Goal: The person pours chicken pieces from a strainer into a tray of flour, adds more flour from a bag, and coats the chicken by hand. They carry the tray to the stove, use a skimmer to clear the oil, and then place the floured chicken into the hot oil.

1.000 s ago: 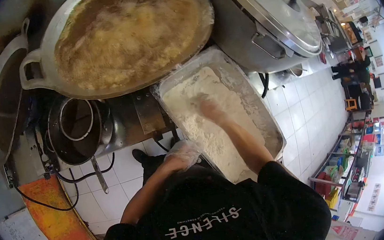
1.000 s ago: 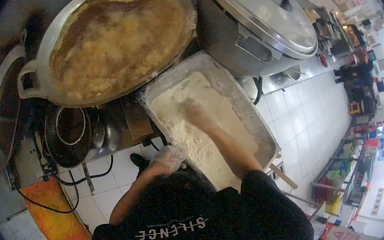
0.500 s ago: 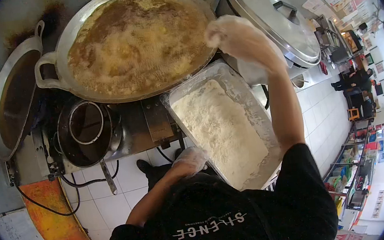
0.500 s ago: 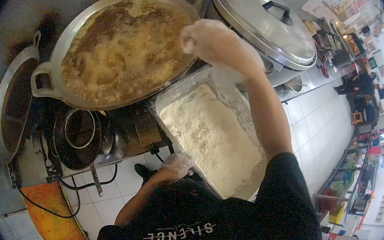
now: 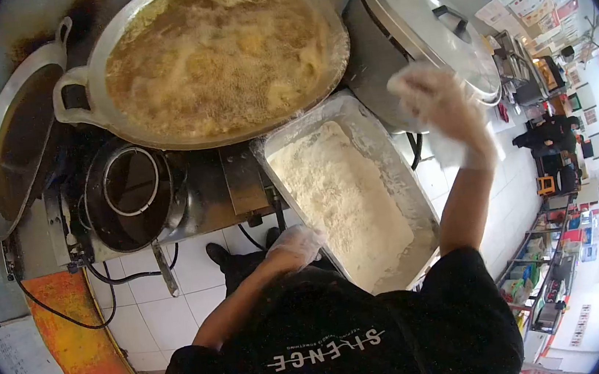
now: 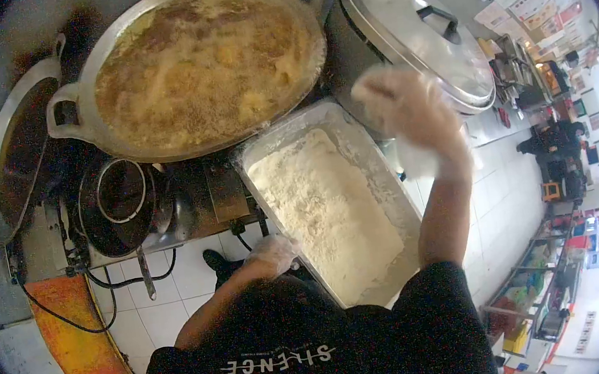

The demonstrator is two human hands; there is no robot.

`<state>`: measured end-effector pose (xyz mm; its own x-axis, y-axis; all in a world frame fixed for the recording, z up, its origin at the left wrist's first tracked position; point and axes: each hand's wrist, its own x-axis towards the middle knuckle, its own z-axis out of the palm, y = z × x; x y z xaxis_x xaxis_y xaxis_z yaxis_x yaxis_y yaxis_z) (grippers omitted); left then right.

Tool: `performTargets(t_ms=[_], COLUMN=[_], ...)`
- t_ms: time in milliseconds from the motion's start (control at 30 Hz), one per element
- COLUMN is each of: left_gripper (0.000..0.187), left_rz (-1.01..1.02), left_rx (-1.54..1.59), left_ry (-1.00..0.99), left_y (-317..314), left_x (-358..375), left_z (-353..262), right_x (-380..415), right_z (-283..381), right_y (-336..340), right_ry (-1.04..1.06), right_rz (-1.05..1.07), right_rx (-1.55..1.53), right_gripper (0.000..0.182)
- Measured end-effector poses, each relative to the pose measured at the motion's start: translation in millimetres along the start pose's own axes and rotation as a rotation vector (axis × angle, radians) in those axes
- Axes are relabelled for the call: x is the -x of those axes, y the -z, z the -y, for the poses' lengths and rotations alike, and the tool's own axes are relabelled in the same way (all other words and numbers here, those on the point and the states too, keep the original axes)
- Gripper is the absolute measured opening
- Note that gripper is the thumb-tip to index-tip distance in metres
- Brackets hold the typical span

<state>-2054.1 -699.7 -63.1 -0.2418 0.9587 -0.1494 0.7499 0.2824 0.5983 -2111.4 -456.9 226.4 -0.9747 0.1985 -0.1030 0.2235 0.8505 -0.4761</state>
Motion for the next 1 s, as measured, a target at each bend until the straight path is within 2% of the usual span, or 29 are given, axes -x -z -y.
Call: performTargets(t_ms=[33, 67, 100, 133, 233, 267, 300, 333, 400, 433, 500, 567, 633, 667, 700, 733, 800, 867, 900, 967, 1000], left_gripper=[0.009, 0.009, 0.009, 0.009, 0.012, 0.013, 0.013, 0.014, 0.015, 0.016, 0.017, 0.019, 0.019, 0.019, 0.018, 0.017, 0.015, 0.014, 0.014, 0.014, 0.014], left_rz=[-0.022, -0.034, -0.044, -0.050, 0.015, -0.093, -0.203, -0.209, -0.223, -0.207, -0.111, 0.027, 0.030, 0.033, -0.059, -0.149, -0.158, -0.015, -0.042, -0.109, -0.080], left_rx=[0.006, 0.114, 0.218, 0.321, 0.326, 0.427, 0.527, 0.562, 0.632, 0.932, 0.827, -0.003, 0.147, 0.221, 0.351, 0.483, 0.511, 0.297, 0.362, 0.500, 0.600], left_ry=[0.002, 0.082, 0.166, 0.250, 0.107, 0.071, 0.036, 0.043, 0.055, 0.055, 0.092, 0.142, 0.190, 0.211, 0.170, 0.128, 0.148, 0.264, 0.253, 0.233, 0.286], left_y=[-2.0, 3.4, 13.8, 19.1, 5.3, -18.0, -51.0, -56.0, -64.4, -90.7, -88.1, -16.2, -18.5, -20.0, -28.4, -43.3, -41.0, 0.1, 2.4, 3.7, 4.5], left_x=[-0.9, -0.8, 2.5, 4.2, 2.1, 1.7, 1.6, 2.5, 4.6, 5.2, 7.9, -2.1, -2.3, -1.6, -0.4, 1.6, 3.3, -0.3, 2.8, 7.3, 8.3], left_z=[0.4, -3.4, -10.0, -13.7, 1.4, 13.3, 29.5, 32.3, 36.9, 55.8, 46.6, 5.1, 6.9, 8.5, 14.3, 22.1, 15.9, -6.4, -7.1, -7.3, -8.6], right_x=[8.8, 12.8, 17.6, 20.0, 2.5, 3.8, 9.7, 11.1, 9.0, 7.1, 8.1, 10.3, 18.5, 20.0, 21.5, 22.0, 18.8, -13.8, -10.6, -1.4, 7.0], right_z=[-29.8, -63.7, -90.7, -132.7, -182.3, -185.4, -163.9, -159.9, -175.3, -188.6, -217.2, -226.1, -202.5, -199.1, -195.9, -204.7, -221.9, -251.1, -232.2, -259.2, -264.8], right_y=[-21.4, -53.9, -85.1, -138.1, -294.4, -333.8, -334.6, -346.0, -354.7, -349.9, -334.7, -321.5, -309.5, -320.7, -332.0, -362.9, -381.4, -361.5, -313.9, -297.1, -297.5], right_ry=[0.008, -0.134, 0.109, 0.123, 0.381, 0.560, 0.529, 0.495, 0.417, 0.341, 0.058, -0.106, 0.332, 0.427, 0.522, 0.492, 0.385, 0.226, 0.244, 0.055, 0.041], right_rz=[0.070, 0.139, 0.186, 0.227, 0.013, -0.249, -0.092, 0.000, 0.169, 0.261, 0.325, 0.281, -0.131, -0.153, -0.182, -0.020, 0.312, 0.619, 0.528, 0.390, 0.355], right_rx=[-0.119, -0.441, -0.186, 0.112, 0.308, 0.136, 0.396, 0.465, 0.362, 0.236, 0.109, 0.147, 0.278, 0.347, 0.417, 0.491, 0.211, -0.485, -0.166, -0.210, -0.159], right_gripper=[0.023, 0.023, 0.025, 0.025, 0.030, 0.029, 0.030, 0.031, 0.034, 0.036, 0.039, 0.042, 0.038, 0.037, 0.036, 0.037, 0.037, 0.038, 0.038, 0.052, 0.057])
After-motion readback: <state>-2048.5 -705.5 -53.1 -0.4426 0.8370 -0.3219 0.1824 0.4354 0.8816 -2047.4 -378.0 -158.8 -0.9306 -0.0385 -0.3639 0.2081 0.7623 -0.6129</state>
